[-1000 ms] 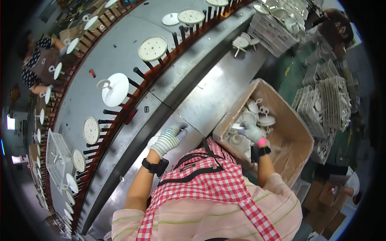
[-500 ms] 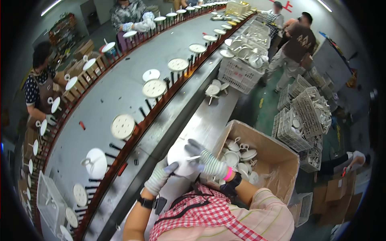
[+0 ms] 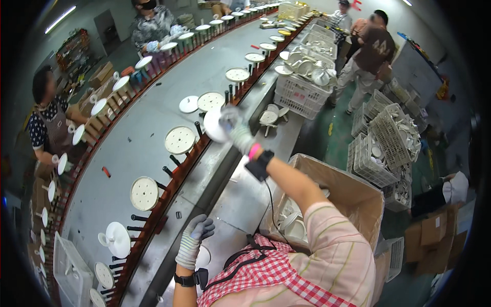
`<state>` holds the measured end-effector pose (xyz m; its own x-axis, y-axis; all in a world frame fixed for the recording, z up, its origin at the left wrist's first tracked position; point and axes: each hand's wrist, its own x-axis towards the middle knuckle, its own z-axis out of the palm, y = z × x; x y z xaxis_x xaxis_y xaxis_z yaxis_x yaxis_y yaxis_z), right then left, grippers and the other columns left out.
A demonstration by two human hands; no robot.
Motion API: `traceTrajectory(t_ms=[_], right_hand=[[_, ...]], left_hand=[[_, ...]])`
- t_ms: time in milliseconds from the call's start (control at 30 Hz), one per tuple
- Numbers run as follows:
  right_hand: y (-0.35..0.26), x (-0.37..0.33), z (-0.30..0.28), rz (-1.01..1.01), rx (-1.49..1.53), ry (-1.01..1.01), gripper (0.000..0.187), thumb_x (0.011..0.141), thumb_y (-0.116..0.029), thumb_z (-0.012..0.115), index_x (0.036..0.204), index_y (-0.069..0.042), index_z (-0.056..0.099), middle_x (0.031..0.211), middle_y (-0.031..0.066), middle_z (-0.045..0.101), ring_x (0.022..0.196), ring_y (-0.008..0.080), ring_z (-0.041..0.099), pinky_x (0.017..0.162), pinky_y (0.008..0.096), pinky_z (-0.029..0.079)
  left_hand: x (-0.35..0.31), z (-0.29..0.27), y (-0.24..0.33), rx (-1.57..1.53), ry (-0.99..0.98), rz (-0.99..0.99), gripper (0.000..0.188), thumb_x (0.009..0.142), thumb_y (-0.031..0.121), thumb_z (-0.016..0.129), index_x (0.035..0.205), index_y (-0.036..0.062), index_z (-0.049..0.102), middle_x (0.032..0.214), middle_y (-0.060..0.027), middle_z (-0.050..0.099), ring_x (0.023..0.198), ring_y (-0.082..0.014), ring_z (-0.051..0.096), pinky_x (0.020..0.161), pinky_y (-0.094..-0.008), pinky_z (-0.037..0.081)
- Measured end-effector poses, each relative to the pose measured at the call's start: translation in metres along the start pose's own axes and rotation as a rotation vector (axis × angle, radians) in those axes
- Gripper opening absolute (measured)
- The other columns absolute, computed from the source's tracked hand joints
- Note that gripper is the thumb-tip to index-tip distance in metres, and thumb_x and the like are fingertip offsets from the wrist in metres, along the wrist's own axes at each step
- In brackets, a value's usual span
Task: The person picks up ceramic items from a cardboard box by hand and places them individually onto rotating circular spindles on an industrial assembly line.
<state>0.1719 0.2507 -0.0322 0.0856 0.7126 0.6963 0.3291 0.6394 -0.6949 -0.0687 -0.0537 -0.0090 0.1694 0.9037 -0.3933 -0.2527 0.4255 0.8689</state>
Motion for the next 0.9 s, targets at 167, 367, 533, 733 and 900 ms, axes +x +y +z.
traceTrajectory(t_ms=[167,367,533,733,900], right_hand=[[0.03,0.075,-0.007,0.382,-0.237,-0.093,0.057,0.084,-0.052,0.052,0.119,-0.008,0.057,0.118,0.0179,0.058,0.105,0.0345,0.056,0.093,0.0387,0.043],[-0.005,0.082,0.036,0.378,-0.546,-0.493,0.048,0.087,-0.046,0.047,0.116,-0.01,0.061,0.121,0.0179,0.056,0.111,0.033,0.053,0.098,0.0388,0.04],[-0.085,0.046,0.101,-0.365,-0.838,-0.622,0.029,0.081,-0.028,0.052,0.096,-0.009,0.067,0.112,0.0132,0.06,0.109,0.034,0.053,0.09,0.0475,0.041],[-0.112,0.018,0.12,-0.466,-0.823,-0.675,0.015,0.076,-0.026,0.059,0.084,-0.017,0.069,0.099,0.0034,0.061,0.1,0.026,0.052,0.083,0.0415,0.042],[-0.083,0.024,0.07,-0.13,-0.251,-0.521,0.024,0.08,-0.031,0.061,0.096,-0.015,0.068,0.103,0.0075,0.065,0.104,0.0281,0.056,0.089,0.0439,0.04]], left_hand=[[-0.034,-0.028,-0.022,-0.062,0.169,0.002,0.063,0.086,0.04,0.061,0.127,-0.0037,0.042,0.109,-0.016,0.059,0.095,-0.0233,0.061,0.084,-0.0348,0.051],[-0.055,-0.032,-0.021,-0.081,0.239,-0.014,0.067,0.085,0.043,0.063,0.127,-0.004,0.041,0.11,-0.017,0.059,0.094,-0.0242,0.061,0.083,-0.0351,0.051],[-0.006,0.005,0.034,0.179,-0.025,0.125,0.055,0.09,0.038,0.057,0.127,-0.0014,0.045,0.112,-0.014,0.058,0.099,-0.0207,0.059,0.089,-0.0334,0.048],[0.038,0.041,0.14,0.18,0.122,0.564,0.042,0.096,0.029,0.048,0.125,-0.0008,0.048,0.11,-0.0114,0.058,0.103,-0.018,0.058,0.091,-0.0316,0.047],[0.038,0.006,0.161,0.148,0.328,0.634,0.041,0.096,0.03,0.048,0.123,-0.0007,0.05,0.111,-0.011,0.058,0.102,-0.0169,0.058,0.089,-0.0295,0.048]])
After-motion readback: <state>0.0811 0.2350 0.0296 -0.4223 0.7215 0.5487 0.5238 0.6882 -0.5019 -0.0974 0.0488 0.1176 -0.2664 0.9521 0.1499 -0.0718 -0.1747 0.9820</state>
